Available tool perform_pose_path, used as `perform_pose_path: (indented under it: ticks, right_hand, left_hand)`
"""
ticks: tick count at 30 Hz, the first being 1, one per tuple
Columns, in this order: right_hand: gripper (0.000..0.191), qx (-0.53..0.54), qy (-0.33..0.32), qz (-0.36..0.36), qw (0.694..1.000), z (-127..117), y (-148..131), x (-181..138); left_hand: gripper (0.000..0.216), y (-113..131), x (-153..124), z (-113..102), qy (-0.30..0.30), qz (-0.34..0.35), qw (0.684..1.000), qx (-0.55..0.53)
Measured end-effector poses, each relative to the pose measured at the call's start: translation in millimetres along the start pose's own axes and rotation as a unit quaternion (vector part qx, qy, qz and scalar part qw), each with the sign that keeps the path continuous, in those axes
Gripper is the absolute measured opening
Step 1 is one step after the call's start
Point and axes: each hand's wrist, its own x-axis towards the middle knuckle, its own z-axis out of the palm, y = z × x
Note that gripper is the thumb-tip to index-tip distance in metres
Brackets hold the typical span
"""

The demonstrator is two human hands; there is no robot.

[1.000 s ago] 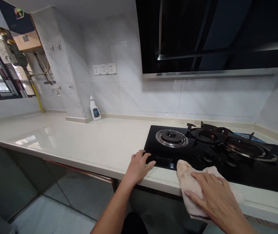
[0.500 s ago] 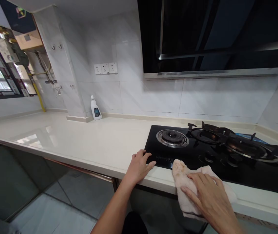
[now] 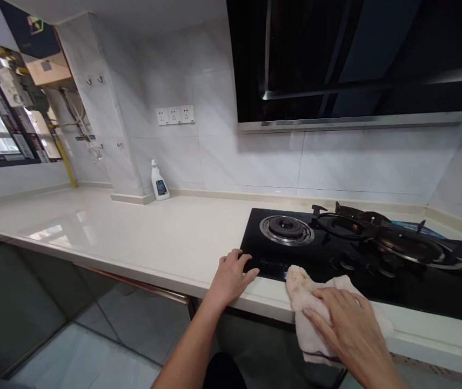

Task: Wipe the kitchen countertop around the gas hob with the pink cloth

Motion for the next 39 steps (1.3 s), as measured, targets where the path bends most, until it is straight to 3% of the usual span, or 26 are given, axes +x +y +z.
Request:
perform_pose_path:
  ticks: [12,39]
  right_hand:
    - [0.025,0.025,-0.017,0.022,0.999,-0.5,2.3,-1.2]
    - [0.028,0.007,0.01,0.014,1.0,0.2,2.9,-2.3]
  left_hand:
    - [0.034,3.4,-0.3,-3.0,-0.008,-0.006,1.0,-0.004]
    - [0.034,2.9,-0.5,-3.1,-0.012,-0.005,1.0,-0.002]
